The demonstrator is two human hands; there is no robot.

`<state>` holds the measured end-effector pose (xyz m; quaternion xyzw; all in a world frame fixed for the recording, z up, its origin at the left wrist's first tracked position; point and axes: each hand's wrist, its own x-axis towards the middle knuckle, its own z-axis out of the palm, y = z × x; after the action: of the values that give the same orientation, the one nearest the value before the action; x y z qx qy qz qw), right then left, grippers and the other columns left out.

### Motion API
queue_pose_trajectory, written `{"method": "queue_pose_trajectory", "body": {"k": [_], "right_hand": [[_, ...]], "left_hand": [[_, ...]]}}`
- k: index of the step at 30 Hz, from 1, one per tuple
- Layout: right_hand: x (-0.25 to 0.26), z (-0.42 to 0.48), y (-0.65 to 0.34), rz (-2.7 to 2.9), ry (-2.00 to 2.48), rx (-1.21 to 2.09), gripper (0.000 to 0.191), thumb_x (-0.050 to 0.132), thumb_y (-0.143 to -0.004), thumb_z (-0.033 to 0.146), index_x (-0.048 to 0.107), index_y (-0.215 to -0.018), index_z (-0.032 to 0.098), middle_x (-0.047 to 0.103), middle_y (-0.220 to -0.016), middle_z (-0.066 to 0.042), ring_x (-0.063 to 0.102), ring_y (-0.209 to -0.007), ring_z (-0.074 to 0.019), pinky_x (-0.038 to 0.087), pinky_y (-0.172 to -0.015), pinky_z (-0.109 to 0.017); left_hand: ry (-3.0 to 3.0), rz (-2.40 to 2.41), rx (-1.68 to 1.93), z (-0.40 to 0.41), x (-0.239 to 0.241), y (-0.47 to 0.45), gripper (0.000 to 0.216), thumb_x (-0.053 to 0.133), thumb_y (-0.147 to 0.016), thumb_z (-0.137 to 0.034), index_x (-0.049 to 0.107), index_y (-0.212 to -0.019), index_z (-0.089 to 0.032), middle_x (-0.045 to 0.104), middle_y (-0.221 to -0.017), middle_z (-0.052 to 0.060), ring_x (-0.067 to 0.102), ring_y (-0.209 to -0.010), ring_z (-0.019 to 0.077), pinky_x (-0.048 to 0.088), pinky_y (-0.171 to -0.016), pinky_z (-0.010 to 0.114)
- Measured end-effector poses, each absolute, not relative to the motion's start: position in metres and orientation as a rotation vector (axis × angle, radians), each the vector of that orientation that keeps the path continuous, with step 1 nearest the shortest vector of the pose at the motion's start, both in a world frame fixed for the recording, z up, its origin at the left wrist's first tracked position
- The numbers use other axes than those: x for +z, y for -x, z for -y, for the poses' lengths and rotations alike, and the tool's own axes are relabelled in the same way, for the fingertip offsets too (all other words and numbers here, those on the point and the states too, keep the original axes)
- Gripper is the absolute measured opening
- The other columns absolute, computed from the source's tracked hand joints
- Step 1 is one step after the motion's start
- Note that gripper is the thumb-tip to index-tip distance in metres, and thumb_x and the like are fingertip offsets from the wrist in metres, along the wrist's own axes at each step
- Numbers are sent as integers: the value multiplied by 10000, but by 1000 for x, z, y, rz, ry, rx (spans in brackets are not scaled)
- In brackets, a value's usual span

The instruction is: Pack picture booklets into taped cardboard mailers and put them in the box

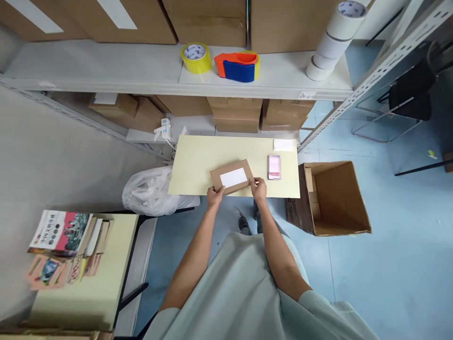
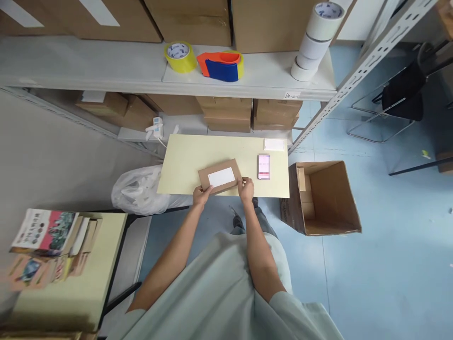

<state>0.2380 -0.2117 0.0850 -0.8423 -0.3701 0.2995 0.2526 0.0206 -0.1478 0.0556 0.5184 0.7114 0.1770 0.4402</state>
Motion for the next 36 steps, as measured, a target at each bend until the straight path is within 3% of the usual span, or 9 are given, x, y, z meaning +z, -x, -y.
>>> {"method": "queue_pose_trajectory", "body": {"k": [4,7,13,19,24,29,36], "right_hand": [[82,254,-229,1037,2288,812,372,445,-1116,352,696,-1266,122,747,-1257,-165,714,-1133,-224,517,-964,-269],[88,271,-233,1081,2293,830,352,442,-1111,289,705,-1266,115,751,-1255,-168,719,-1148,-228,520,-1007,-291],[113,307,-292,1106,2175,854,329,565,-1038,297,741,-1270,145,766,-1280,-155,735,-1174,-241,570,-1007,-312],[133,363,-395,856,1908,613,514,578,-1028,538,711,-1381,189,718,-1403,-159,687,-1303,-272,568,-1110,-415],[124,425,-487,471,1869,589,680,641,-949,658,695,-1406,157,715,-1407,-199,722,-1273,-305,579,-1112,-465],[103,491,-561,93,1865,632,783,706,-887,664,648,-1445,118,707,-1443,-224,712,-1311,-322,558,-1143,-474],[69,552,-590,-258,1791,607,672,740,-855,630,717,-1308,133,735,-1402,-210,690,-1324,-347,534,-1147,-506]], "left_hand": [[-1253,-1840,419,173,66,-21,302,740,-877,-398,678,-1065,-170,804,-1141,165,761,-1118,293,576,-872,343],[-1249,-1879,395,188,76,-28,319,759,-860,-426,660,-1046,-187,791,-1164,188,748,-1143,329,573,-885,386],[-1283,-1855,387,220,92,-76,295,774,-849,-472,654,-949,-222,798,-1023,151,758,-1091,351,567,-864,397],[-1388,-1686,497,259,111,-181,440,722,-928,-568,671,-1210,-235,793,-1229,128,766,-1120,291,584,-930,367],[-1520,-1435,542,282,130,-300,618,741,-947,-570,579,-1441,-237,706,-1438,158,691,-1317,297,548,-1103,407],[-1689,-1282,338,308,124,-407,658,781,-910,-586,613,-1428,-217,695,-1429,177,644,-1367,350,519,-1151,474],[-1938,-1023,55,345,90,-496,664,782,-893,-396,600,-1492,-177,617,-1476,197,566,-1441,354,432,-1249,474]]}}
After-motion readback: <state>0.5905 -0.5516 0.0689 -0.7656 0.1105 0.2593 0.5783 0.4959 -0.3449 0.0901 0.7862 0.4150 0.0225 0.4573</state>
